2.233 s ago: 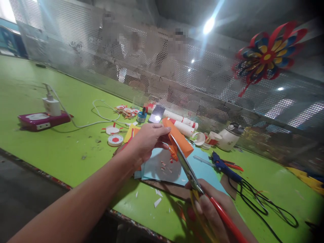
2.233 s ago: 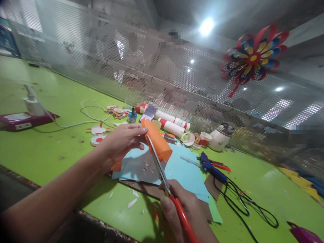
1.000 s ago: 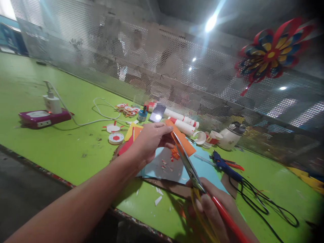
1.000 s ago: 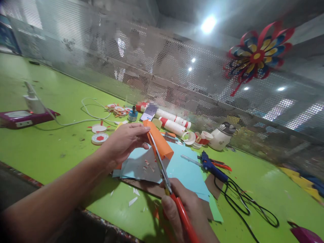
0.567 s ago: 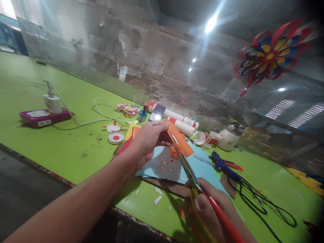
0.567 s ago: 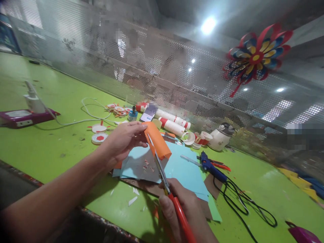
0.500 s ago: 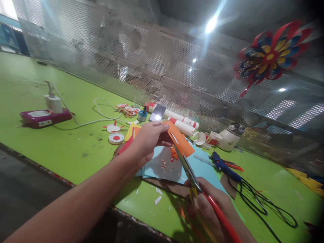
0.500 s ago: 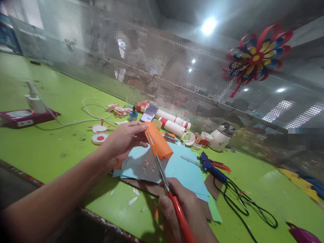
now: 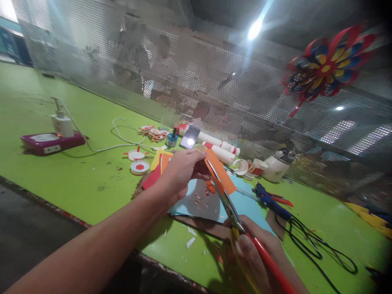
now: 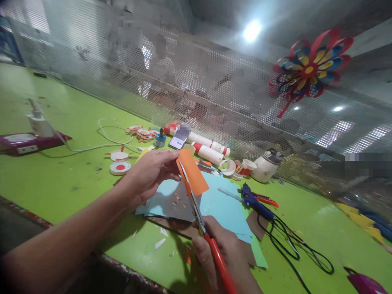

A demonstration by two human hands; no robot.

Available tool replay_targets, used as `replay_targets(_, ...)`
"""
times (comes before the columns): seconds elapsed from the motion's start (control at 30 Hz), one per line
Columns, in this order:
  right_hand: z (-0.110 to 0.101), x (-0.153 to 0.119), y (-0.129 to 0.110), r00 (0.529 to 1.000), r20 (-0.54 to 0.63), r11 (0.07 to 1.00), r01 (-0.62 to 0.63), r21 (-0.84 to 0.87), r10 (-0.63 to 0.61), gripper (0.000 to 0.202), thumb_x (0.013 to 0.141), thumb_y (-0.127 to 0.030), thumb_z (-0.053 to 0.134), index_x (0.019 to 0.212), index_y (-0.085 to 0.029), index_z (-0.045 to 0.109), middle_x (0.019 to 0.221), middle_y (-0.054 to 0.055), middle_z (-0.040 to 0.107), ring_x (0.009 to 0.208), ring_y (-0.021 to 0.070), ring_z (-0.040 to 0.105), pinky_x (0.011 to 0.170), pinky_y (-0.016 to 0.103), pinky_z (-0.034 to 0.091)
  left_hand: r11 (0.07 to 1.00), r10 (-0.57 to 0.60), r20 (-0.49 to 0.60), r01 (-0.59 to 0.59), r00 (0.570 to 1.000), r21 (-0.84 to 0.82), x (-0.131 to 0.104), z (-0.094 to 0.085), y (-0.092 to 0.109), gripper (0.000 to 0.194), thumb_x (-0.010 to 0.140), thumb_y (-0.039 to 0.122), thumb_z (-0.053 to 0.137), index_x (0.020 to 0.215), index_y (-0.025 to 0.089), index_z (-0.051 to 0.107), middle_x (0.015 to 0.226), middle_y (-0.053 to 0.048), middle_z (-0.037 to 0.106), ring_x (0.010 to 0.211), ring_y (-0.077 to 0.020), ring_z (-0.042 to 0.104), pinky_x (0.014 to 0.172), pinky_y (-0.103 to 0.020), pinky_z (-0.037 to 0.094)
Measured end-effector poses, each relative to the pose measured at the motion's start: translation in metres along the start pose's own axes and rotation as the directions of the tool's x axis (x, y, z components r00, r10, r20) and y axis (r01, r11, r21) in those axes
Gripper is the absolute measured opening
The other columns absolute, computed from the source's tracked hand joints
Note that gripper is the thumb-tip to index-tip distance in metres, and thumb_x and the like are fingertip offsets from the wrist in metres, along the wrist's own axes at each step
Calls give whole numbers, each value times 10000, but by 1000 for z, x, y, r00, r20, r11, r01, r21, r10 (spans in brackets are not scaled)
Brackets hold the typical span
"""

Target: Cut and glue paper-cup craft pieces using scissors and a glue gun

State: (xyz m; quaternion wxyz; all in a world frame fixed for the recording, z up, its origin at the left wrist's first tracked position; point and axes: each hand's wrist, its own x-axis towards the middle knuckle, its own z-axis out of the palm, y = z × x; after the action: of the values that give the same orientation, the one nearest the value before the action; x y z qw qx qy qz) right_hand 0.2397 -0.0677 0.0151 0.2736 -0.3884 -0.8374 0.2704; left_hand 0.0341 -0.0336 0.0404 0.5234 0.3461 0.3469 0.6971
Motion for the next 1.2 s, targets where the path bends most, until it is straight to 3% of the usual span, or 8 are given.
replay_targets(0.27,1,0,5,1000,23,1000,-10,18,9,506,888,-642,360,908,-213,627,629,-9,565,562,142,514,539,245,383,1000,-2,-12,2,1000,3,2,-1,1,195,850,116,528,664,103,587,599,-59,648,488,-113,594,485,-217,481)
replay_targets(0.7,0,-1,1,998,44,996,-40,74,37,506,902,-638,350,893,-205,613,584,-42,432,527,121,388,514,244,330,1000,17,38,-17,999,-7,-1,2,-2,159,858,154,533,735,98,617,714,-75,660,586,-128,616,557,-250,493)
replay_targets(0.87,1,1,3,1000,-7,999,5,47,-5,492,909,-607,371,910,-204,652,633,-12,530,567,135,465,532,239,369,998,50,19,-50,999,22,-2,1,-2,172,845,219,548,749,105,634,786,-70,645,642,-130,588,559,-254,470)
replay_targets(1.0,0,2,4,1000,-27,999,0,39,1,452,922,-571,377,920,-211,649,698,0,603,620,145,526,581,238,400,997,72,24,-73,997,26,-2,0,-4,38,736,136,637,738,99,626,749,-35,607,658,-105,551,613,-234,443)
replay_targets(1.2,0,3,8,1000,-4,1000,-12,29,12,486,908,-607,347,898,-198,611,721,16,616,635,159,536,602,257,406,998,53,-38,-51,998,48,-4,2,-4,84,701,133,681,703,114,599,695,-24,605,640,-110,556,640,-251,435)
